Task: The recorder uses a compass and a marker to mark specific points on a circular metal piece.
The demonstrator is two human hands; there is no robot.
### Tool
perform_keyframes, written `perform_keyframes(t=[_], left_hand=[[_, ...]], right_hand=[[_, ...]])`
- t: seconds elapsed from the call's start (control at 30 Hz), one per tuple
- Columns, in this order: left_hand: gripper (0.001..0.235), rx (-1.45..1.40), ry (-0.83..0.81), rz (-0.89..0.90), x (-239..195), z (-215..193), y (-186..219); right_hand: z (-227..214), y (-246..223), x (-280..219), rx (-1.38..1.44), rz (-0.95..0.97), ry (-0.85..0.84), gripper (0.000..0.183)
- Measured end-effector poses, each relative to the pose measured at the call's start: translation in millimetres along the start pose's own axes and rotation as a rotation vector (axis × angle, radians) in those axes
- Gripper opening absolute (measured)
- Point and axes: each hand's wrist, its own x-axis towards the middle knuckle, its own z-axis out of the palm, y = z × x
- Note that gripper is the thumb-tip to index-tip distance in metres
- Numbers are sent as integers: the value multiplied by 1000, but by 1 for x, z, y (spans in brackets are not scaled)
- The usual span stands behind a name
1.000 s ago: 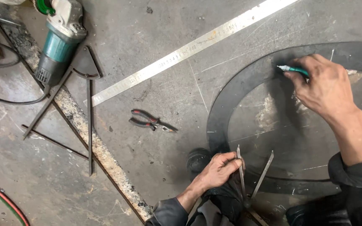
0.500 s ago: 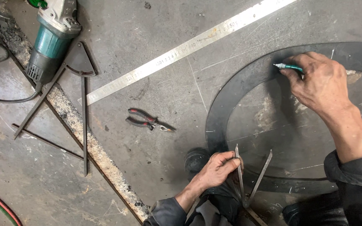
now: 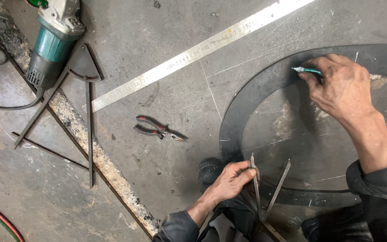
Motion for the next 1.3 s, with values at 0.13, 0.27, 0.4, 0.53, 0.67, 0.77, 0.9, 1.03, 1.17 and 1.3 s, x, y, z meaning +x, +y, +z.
perform_keyframes(t=[0.13,0.27,0.4,0.53,0.67,0.77,0.9,1.03,1.17,1.3], left_hand=[[26,-11,4,-5,0,0,2],[26,55,27,-46,-2,0,3],[25,-5,42,21,-1,-1,6],[25,-104,82,15,-5,1,10],[25,-255,92,7,1,5,5],[27,-257,132,76,14,13,-1],[30,-292,210,107,46,24,5],[33,-284,270,134,86,21,19],[32,-401,284,185,126,15,24],[31,-544,232,234,141,10,40]], right_hand=[[0,-3,2,-27,0,-20,23],[-3,-6,5,-38,31,-55,24],[-10,5,-8,165,66,-46,27],[-8,4,-56,190,87,-111,31],[-5,-4,-108,156,71,42,31],[3,-14,-135,487,274,101,30],[6,-32,-144,810,685,-235,41],[-16,-52,-98,641,622,-328,49],[-22,-55,-67,733,607,-124,38],[-23,-53,-48,838,640,-43,32]])
